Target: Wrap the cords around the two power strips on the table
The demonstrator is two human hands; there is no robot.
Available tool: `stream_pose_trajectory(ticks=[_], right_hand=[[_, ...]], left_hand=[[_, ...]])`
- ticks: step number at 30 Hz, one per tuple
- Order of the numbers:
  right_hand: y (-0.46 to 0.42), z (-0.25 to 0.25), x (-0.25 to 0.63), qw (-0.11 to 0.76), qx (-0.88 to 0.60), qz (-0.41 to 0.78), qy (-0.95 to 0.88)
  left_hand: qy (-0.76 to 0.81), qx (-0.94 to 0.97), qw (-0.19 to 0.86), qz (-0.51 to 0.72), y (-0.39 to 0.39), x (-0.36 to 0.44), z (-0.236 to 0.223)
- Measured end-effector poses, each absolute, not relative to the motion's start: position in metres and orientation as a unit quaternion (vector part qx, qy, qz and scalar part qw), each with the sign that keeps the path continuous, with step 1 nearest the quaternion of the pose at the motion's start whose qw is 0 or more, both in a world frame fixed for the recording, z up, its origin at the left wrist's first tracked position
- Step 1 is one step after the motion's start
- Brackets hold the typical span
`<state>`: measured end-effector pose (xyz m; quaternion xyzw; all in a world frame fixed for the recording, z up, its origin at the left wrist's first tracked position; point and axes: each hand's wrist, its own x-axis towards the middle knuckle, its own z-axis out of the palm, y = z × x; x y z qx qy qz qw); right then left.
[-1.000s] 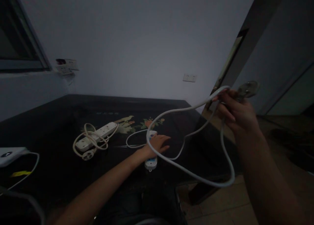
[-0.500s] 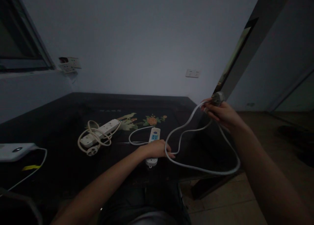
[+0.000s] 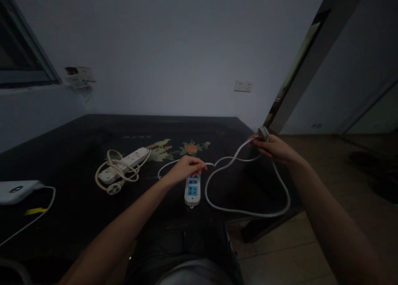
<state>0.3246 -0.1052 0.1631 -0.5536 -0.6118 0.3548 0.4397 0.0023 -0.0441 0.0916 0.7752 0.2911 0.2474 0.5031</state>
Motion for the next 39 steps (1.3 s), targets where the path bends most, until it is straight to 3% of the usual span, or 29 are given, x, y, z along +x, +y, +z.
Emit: stream_pose_trajectory(ticks=[5,13,20,24,28,30,35,39], right_hand=[[-0.091,0.139,0.321,0.411,-0.591,0.371,-0.587],[-0.064,0.093,0.320,0.369,-0.668,0.363,-0.535],[-0.073,0.103,0.319,0.368,-0.632,0.383,-0.564],[-0.086,0.115,0.331,0.362,-0.620,0.386,-0.580],[-0.090,0.115,0.341,0.358,-0.657,0.310,-0.587],[-0.089,0.111,0.342,0.316,-0.690,0.244,-0.604],[-0.090,0.099,0.327,0.141,-0.736,-0.023,-0.661],[-0.100,0.100,0.298,0.107,-0.737,-0.091,-0.661]], left_hand=[[0.345,0.746,0.479,0.307,-0.037,-0.023,0.099],[0.324,0.809,0.421,0.251,-0.046,-0.030,0.083],[0.306,0.863,0.341,0.212,-0.059,-0.024,0.070],[0.336,0.841,0.358,0.227,-0.054,-0.022,0.064],[0.369,0.778,0.456,0.225,-0.041,-0.022,0.054],[0.391,0.750,0.488,0.216,-0.035,-0.023,0.048],[0.471,0.770,0.373,0.218,-0.026,-0.030,0.035],[0.468,0.801,0.319,0.194,-0.026,-0.031,0.032]])
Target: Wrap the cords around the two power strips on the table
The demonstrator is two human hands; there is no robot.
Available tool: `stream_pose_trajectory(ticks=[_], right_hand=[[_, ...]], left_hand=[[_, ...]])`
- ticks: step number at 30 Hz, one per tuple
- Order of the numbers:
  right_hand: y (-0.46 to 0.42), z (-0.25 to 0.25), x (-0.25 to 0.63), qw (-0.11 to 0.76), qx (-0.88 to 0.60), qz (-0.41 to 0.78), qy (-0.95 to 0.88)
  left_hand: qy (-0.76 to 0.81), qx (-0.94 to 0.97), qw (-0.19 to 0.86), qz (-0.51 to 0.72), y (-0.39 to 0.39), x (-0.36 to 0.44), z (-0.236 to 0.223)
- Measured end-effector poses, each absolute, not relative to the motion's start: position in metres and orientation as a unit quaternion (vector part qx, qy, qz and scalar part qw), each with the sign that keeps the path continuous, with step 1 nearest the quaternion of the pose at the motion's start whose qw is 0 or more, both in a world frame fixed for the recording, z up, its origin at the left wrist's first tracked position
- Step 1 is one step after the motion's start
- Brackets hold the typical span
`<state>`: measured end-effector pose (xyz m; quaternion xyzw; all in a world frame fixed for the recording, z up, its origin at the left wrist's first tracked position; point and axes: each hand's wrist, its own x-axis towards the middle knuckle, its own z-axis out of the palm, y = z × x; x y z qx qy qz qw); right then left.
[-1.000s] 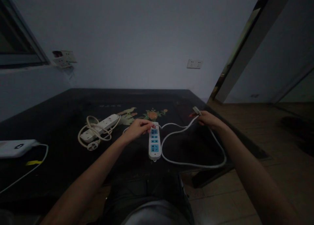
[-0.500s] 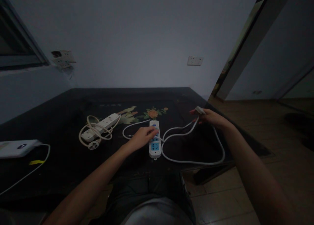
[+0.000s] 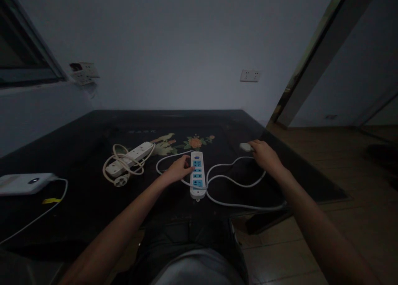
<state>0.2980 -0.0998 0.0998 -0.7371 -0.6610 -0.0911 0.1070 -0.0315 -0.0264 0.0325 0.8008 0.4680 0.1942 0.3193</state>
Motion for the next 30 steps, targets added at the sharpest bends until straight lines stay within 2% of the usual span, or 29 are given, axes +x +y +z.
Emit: stream_pose_trajectory(ticks=[7,11,14,17,21,25,30], right_hand=[[-0.081,0.109,0.265,0.133,-0.750,-0.014,-0.647],[-0.058,0.099,0.277,0.153,-0.696,0.093,-0.695],[-0.060,0.092,0.300,0.196,-0.681,0.129,-0.693],[-0.075,0.091,0.327,0.200,-0.740,0.112,-0.632],[-0.095,0.082,0.347,0.116,-0.841,0.074,-0.523],[-0.101,0.068,0.340,0.067,-0.841,0.033,-0.536],[-0.090,0.058,0.318,0.081,-0.827,0.021,-0.556]], left_hand=[[0.466,0.830,0.272,0.143,-0.026,-0.027,0.039],[0.468,0.842,0.250,0.094,-0.024,-0.018,0.044],[0.503,0.835,0.216,0.062,-0.023,-0.009,0.045],[0.530,0.825,0.193,0.043,-0.021,-0.002,0.043],[0.533,0.823,0.189,0.052,-0.021,0.003,0.042],[0.544,0.820,0.171,0.059,-0.029,0.009,0.050],[0.549,0.824,0.132,0.041,-0.035,0.014,0.058]])
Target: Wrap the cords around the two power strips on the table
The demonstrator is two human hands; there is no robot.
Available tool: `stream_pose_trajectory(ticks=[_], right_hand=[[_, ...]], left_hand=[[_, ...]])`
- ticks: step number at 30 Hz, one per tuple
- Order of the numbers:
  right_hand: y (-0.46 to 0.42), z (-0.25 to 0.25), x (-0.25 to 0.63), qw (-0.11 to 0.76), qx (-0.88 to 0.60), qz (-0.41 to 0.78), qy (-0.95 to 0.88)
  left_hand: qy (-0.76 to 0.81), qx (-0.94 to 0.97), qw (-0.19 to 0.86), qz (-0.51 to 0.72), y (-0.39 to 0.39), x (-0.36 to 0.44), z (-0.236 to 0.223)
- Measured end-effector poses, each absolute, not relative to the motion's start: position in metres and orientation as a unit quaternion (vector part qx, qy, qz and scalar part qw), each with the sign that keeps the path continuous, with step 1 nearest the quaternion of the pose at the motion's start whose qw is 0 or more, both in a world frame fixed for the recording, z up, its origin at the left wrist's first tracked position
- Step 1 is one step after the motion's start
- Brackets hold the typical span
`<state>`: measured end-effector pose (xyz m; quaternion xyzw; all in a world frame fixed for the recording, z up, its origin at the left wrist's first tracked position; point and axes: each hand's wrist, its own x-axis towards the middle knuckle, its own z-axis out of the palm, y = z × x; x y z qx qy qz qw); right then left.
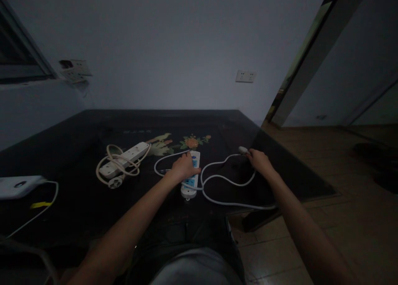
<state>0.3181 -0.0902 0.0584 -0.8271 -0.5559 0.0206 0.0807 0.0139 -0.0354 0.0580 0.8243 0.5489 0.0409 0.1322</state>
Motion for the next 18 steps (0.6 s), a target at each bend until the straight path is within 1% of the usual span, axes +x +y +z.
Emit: stream_pose_trajectory(ticks=[11,18], right_hand=[[-0.043,0.028,0.272,0.179,-0.785,0.079,-0.587],[-0.021,0.022,0.284,0.213,-0.793,0.049,-0.569]], left_hand=[[0.589,0.801,0.090,0.059,-0.028,-0.037,0.053],[0.596,0.798,0.081,0.049,-0.033,-0.042,0.054]])
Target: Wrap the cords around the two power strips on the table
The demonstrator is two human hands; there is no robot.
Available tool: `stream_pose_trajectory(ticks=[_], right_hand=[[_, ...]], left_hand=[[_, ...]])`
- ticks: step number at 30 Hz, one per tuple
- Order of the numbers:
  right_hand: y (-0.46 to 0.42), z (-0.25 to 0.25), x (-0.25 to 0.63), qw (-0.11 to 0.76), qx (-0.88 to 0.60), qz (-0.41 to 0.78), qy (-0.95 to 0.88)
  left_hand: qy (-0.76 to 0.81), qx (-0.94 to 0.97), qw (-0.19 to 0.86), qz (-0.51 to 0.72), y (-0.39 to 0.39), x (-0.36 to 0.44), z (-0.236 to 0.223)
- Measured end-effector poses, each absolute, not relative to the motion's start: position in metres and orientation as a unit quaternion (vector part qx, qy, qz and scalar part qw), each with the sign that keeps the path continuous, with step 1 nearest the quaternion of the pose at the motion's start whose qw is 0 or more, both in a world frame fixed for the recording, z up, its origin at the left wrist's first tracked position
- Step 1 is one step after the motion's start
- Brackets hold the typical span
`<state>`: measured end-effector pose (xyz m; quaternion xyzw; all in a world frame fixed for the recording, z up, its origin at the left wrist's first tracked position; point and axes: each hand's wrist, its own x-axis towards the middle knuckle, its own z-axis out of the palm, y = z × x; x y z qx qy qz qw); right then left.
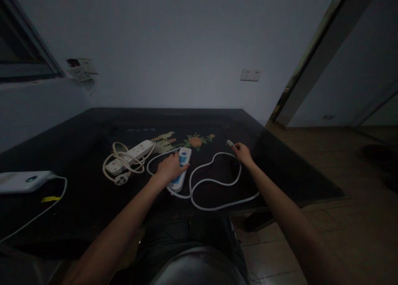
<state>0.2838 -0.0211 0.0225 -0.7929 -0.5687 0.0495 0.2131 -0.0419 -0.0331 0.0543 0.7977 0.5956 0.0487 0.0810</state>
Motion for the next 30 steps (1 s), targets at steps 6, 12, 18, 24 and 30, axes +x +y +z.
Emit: stream_pose_trajectory(ticks=[6,12,18,24,30], right_hand=[[-0.018,0.019,0.290,0.187,-0.810,0.011,-0.555],[-0.025,0.026,0.279,0.187,-0.803,-0.038,-0.564],[-0.052,0.068,0.231,0.251,-0.657,-0.033,-0.710],[-0.112,0.097,0.108,0.229,-0.485,0.088,-0.840],[-0.124,0.081,0.004,0.111,-0.486,0.023,-0.867]], left_hand=[[0.586,0.806,0.081,0.014,-0.039,-0.044,0.061],[0.575,0.815,0.071,0.005,-0.047,-0.045,0.060],[0.567,0.811,0.118,0.081,-0.041,-0.061,0.064],[0.577,0.770,0.139,0.234,-0.025,-0.099,0.069],[0.585,0.740,0.150,0.296,-0.015,-0.125,0.065]])
